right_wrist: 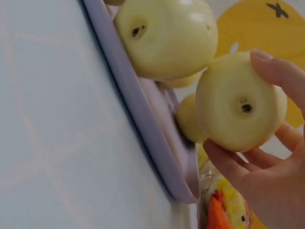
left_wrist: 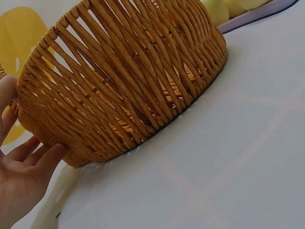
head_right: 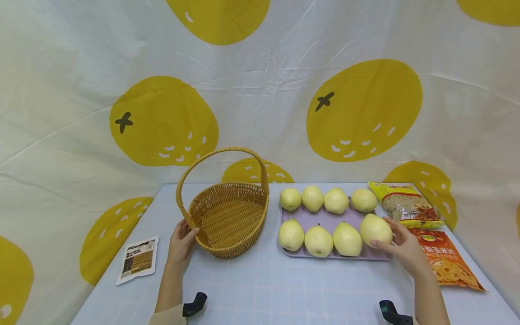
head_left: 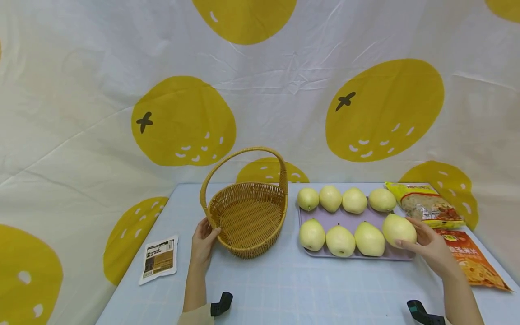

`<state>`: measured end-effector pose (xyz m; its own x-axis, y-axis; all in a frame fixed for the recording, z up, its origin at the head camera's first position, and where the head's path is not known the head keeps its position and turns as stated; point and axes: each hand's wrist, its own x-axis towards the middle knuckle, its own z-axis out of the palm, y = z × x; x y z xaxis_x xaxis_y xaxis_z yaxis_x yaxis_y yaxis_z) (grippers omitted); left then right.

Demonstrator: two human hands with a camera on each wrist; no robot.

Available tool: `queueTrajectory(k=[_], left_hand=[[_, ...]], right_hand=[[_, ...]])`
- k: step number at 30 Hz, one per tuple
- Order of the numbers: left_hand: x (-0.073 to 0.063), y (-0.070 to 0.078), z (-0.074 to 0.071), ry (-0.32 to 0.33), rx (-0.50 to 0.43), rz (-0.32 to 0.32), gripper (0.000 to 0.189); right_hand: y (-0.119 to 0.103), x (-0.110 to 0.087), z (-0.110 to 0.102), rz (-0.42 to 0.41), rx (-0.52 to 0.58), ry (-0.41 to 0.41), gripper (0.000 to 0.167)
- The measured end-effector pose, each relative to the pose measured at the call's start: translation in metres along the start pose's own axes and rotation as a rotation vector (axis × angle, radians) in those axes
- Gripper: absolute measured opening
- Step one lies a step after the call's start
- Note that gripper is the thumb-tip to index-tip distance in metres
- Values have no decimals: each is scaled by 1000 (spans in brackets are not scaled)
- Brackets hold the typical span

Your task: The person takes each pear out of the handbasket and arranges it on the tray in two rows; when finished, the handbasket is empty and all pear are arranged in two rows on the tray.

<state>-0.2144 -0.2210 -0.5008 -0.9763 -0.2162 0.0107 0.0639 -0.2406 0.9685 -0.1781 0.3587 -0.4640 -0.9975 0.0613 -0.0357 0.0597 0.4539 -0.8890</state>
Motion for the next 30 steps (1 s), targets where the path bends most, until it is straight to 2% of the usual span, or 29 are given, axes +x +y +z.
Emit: queueTrajectory(k=[2,7,18,25,30], left_hand=[[0,0,0,4,-6,-2,57],[0,0,0,6,-1,-9,57],[0,0,1,7,-1,-7,57],[1,0,2,12,-23,-5,57],[2,0,2,5,-21,11,59]], right_hand=[[4,-1,0,27,-17,-12,82],[14,-4,-2,23,-129,5,79],[26,-6,-1,63,-142,3,87],[28,-4,5,-28,-155,32,82],[28,-6,6,-28,-132,5,83]])
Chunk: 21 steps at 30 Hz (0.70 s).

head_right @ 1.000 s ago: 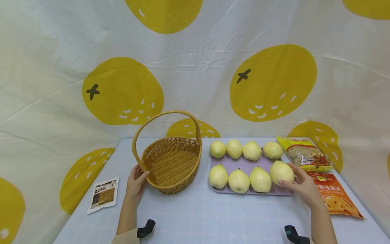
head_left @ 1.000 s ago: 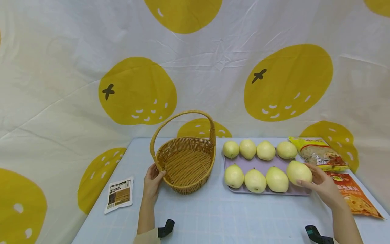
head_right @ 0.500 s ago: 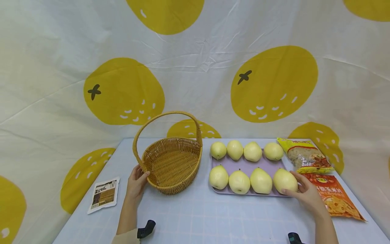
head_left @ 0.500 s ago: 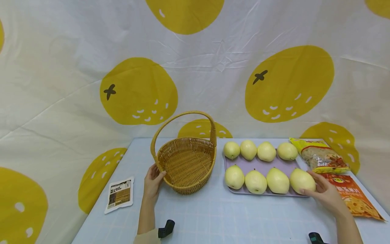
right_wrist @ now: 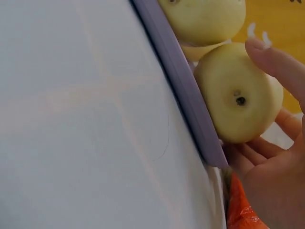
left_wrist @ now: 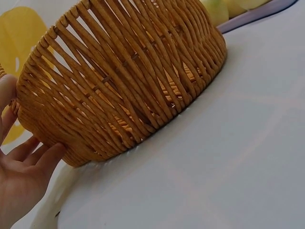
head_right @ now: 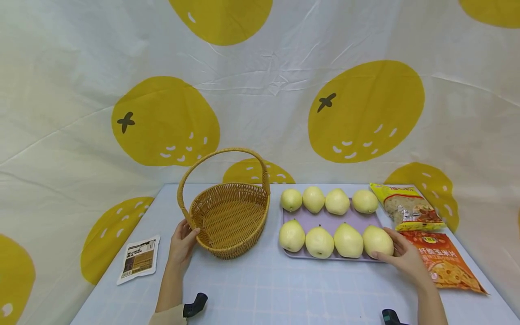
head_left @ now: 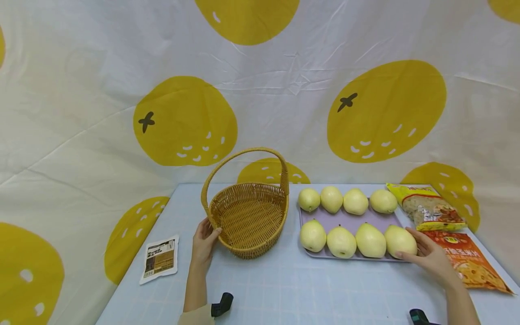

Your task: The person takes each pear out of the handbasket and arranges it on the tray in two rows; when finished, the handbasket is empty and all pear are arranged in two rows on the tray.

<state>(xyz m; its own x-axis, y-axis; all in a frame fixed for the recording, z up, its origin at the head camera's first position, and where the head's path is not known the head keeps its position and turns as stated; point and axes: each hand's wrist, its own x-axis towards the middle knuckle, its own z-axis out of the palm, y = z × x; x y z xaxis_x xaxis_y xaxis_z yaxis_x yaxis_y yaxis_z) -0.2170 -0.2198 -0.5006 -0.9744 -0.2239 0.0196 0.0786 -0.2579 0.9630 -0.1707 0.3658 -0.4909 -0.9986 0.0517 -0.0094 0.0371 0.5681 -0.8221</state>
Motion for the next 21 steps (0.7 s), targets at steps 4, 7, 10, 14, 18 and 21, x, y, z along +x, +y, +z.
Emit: queueTrajectory(k=[4,7,10,14,18,21], left_hand=[[1,-1,2,-5,2,-3,58],[1,0,2,-3,11,-14,58],[1,1,2,-6,17,-31,59],[0,3,1,-46,-1,-28,62],[0,7,-3,-76,-6,-26,69],[0,9,-7,-84,4,-30,71]], right_hand=[[2,-3,-2,-18,21,7,81],[3,-4,-3,-41,24,23,80],[3,-5,-4,-28,20,26,80],[1,-7,-6,-2,18,9,81],[-2,-8,-9,-40,45,14,78],[-5,-9,-12,-70,42,28,77]])
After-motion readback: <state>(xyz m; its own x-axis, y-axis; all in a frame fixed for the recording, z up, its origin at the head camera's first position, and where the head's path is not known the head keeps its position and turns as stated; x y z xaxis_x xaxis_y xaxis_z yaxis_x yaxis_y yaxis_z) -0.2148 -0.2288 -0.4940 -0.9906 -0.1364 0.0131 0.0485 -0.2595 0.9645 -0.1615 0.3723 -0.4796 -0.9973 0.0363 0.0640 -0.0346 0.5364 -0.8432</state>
